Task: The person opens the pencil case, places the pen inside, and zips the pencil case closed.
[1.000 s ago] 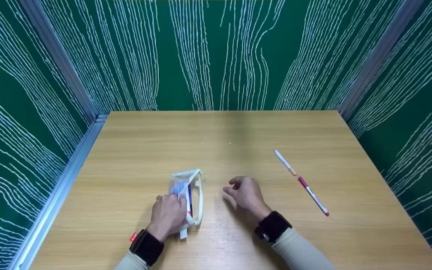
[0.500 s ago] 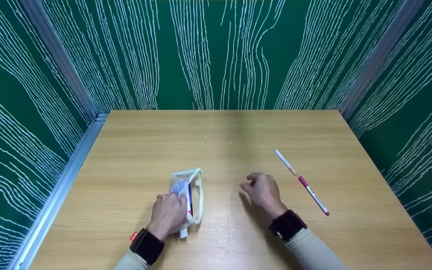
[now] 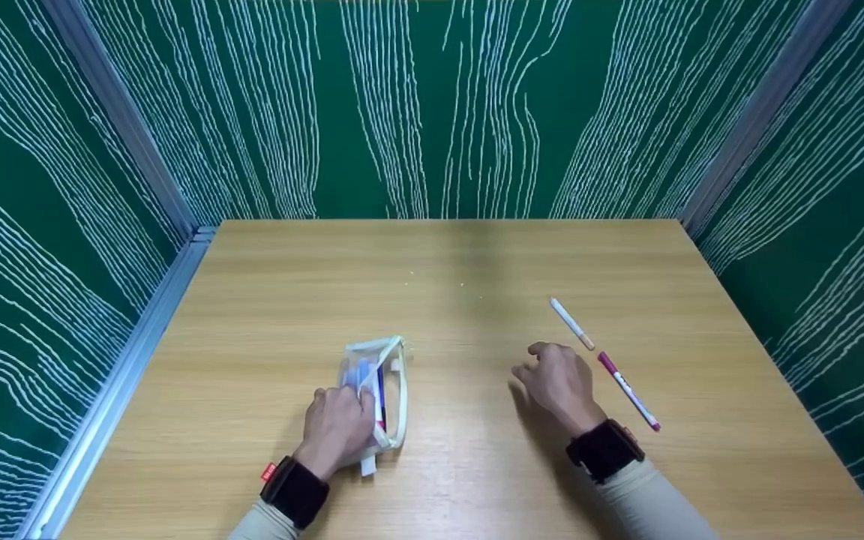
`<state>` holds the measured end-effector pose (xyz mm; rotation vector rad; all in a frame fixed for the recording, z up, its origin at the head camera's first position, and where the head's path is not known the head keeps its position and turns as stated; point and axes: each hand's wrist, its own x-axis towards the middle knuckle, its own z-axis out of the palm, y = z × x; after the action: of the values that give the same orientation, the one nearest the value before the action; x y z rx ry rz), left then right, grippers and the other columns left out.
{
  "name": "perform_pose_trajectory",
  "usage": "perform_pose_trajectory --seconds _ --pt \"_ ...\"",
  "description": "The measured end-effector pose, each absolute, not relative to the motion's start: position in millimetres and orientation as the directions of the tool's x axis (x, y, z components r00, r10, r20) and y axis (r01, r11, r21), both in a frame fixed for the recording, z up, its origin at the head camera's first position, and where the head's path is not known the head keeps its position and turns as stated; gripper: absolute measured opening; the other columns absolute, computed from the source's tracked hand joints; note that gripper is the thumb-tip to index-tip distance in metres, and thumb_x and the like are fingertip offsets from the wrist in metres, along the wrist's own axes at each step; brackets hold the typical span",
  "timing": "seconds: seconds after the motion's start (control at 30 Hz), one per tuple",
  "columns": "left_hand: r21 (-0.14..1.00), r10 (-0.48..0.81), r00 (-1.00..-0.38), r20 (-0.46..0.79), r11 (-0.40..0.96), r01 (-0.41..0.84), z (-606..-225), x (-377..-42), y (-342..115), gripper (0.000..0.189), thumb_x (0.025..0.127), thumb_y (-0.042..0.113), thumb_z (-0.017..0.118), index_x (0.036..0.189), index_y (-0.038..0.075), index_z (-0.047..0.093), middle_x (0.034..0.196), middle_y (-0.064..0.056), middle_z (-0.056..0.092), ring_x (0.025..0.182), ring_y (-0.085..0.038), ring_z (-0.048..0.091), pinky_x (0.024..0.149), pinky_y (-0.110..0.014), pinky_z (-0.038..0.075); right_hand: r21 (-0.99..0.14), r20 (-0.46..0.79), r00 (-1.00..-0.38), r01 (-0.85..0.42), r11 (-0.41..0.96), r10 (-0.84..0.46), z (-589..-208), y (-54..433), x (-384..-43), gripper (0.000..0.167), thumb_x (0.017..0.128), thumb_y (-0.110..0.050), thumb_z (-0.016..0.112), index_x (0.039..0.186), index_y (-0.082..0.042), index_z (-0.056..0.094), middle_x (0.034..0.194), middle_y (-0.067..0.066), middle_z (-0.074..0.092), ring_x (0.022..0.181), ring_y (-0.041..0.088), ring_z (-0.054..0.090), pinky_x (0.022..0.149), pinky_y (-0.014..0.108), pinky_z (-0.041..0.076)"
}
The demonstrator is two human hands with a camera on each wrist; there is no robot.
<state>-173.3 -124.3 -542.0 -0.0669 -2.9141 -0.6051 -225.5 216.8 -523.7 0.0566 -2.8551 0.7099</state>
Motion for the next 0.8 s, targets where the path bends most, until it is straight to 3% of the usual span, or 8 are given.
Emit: perform_pose_trajectory --seconds 0.23,0.57,0.8 --pt "0.397 0.008 -0.986 0.165 0.915 0.073 -541.8 -173.7 -124.4 0.048 0.102 0.027 0.045 0.061 0.006 0.055 0.074 -0.024 0.066 0.072 -0.042 0.063 0.068 -0.052 0.050 -0.422 0.242 -0.970 -0.089 0.902 0.018 -523.1 233.5 -227.4 0.040 0.079 -0.025 0.084 0.108 0.001 0.075 0.098 0.022 0.075 0.080 0.039 0.072 0.068 0.050 0.054" --pt "0.395 0.007 -0.990 0.143 0.916 0.064 -541.3 -174.4 -124.7 0.049 0.103 0.028 0.043 0.059 0.010 0.051 0.072 -0.022 0.065 0.072 -0.040 0.062 0.070 -0.051 0.050 -0.400 0.249 -0.968 -0.069 0.914 0.036 -520.9 256.7 -226.4 0.041 0.079 -0.023 0.083 0.110 0.003 0.074 0.099 0.028 0.073 0.085 0.047 0.070 0.073 0.056 0.053" --pt "0.406 0.018 -0.983 0.180 0.909 0.091 -542.9 -173.9 -125.0 0.048 0.103 0.026 0.046 0.058 0.011 0.050 0.070 -0.021 0.064 0.069 -0.040 0.062 0.066 -0.051 0.050 -0.383 0.215 -0.975 -0.029 0.923 0.059 -519.9 275.6 -226.5 0.045 0.080 -0.023 0.082 0.113 0.005 0.072 0.101 0.030 0.072 0.084 0.047 0.069 0.069 0.056 0.052"
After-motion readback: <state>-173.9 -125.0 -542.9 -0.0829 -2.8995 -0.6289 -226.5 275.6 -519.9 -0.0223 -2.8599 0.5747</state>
